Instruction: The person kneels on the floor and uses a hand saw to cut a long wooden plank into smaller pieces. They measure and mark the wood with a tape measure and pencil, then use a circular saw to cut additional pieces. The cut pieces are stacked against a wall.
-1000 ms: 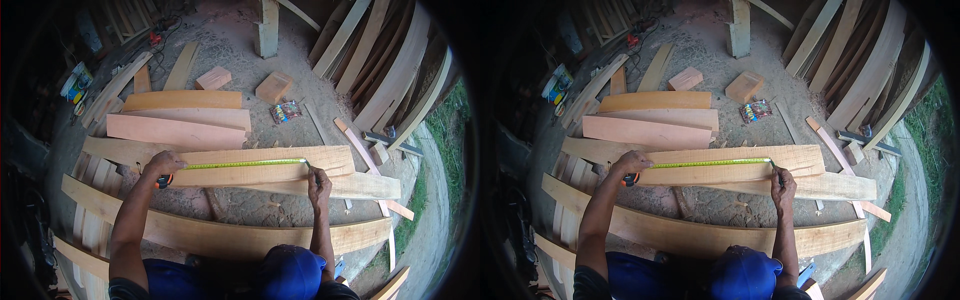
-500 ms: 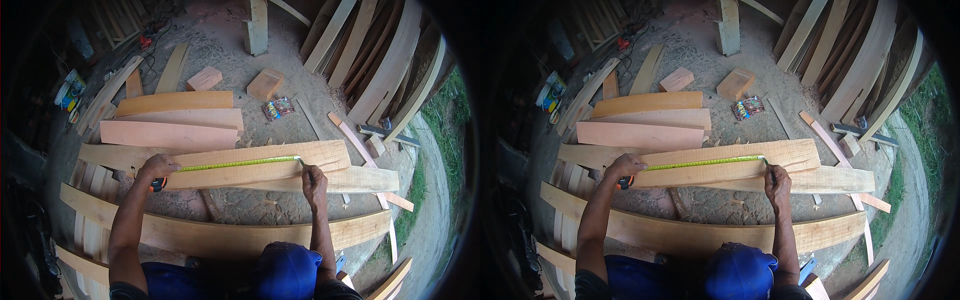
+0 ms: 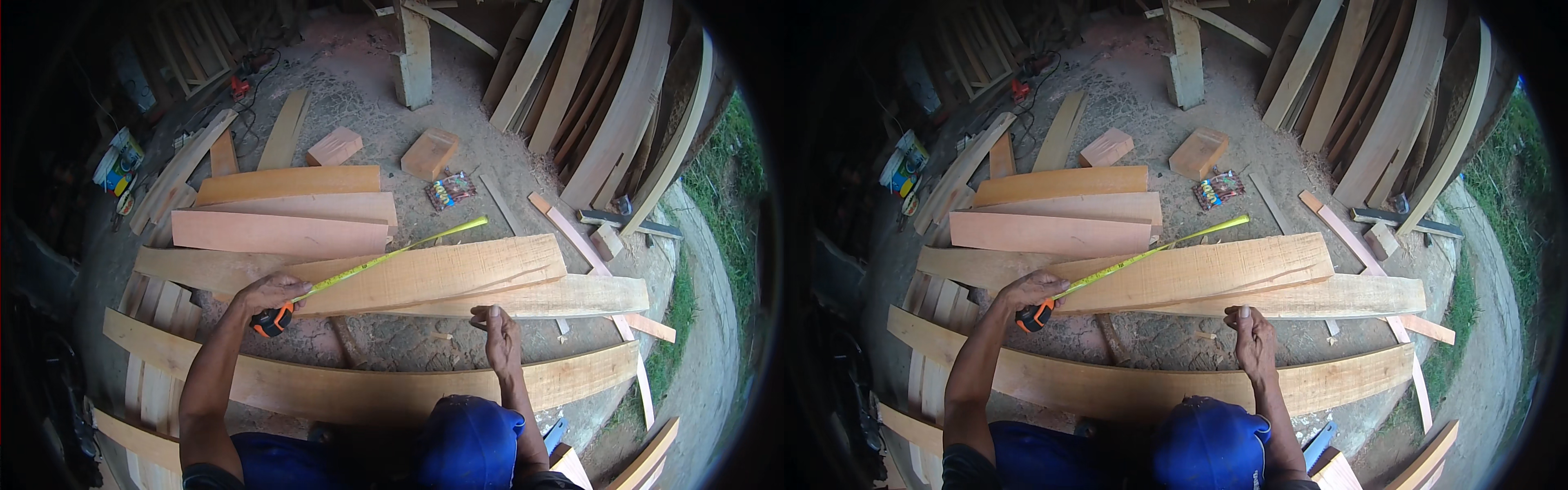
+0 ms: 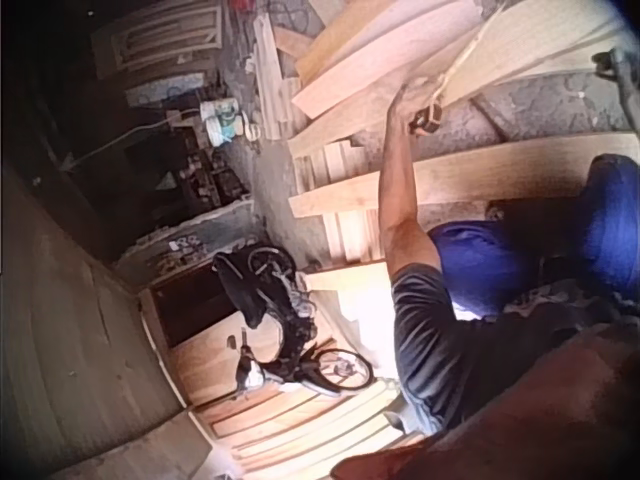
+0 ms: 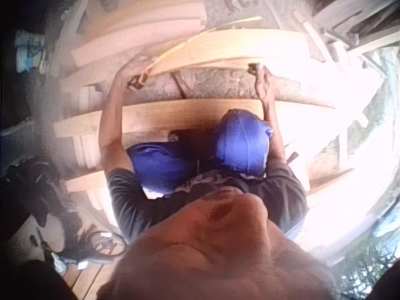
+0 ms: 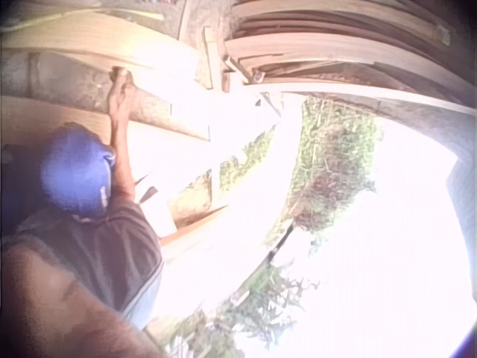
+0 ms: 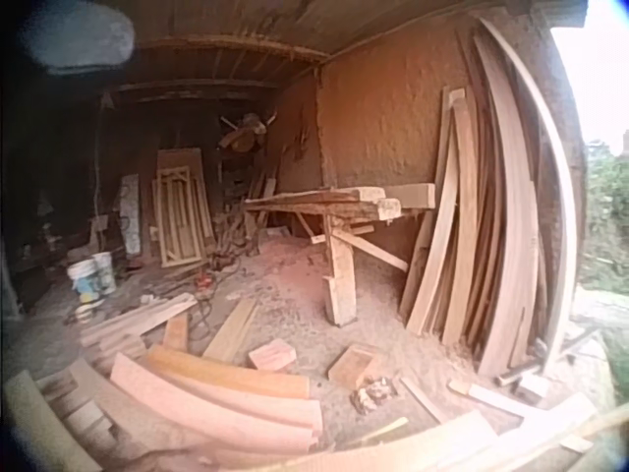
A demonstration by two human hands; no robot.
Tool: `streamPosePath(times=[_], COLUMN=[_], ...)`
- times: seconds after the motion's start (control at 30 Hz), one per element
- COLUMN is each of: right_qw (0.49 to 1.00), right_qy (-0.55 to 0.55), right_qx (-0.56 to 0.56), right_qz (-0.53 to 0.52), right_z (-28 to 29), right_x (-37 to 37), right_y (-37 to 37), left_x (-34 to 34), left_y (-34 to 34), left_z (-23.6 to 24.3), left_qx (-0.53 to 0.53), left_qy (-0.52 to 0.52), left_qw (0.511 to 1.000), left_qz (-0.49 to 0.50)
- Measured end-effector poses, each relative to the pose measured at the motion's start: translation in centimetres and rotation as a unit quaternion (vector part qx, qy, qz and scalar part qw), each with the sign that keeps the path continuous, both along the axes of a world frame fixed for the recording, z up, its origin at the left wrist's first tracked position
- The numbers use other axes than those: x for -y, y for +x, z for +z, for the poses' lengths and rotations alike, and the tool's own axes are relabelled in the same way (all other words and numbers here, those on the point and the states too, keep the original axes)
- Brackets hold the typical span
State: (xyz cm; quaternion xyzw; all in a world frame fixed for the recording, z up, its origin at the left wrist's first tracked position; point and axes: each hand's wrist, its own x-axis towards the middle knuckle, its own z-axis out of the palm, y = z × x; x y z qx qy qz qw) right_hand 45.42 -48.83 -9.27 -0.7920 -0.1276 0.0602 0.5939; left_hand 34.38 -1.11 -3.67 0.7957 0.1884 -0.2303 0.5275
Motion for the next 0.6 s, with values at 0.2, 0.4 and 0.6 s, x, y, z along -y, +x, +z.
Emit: streamPosePath(times=[0.2, 0.4, 0.6], right_qw=[0.932, 0.82, 0.84], right_qy=[0.081, 0.214, 0.147], right_qx=[-0.251, -0.441, -0.406], right_qz=[0.247, 0.296, 0.329], right_z=[2.1, 0.6, 1.9], right_x=[-9.9, -12.1, -12.0], right_y=[-5.3, -6.8, -6.1], left_x=[9.6, 17.3, 17.7], left_y=[1.7, 2.9, 2.5], left_z=[-1.7, -1.1, -0.6], left_qx=[0.109, 0.293, 0.344], left_qy=[-0.194, -0.19, -0.095], left_qw=[0.973, 0.933, 0.93], left_qz=[0.062, 0.088, 0.09])
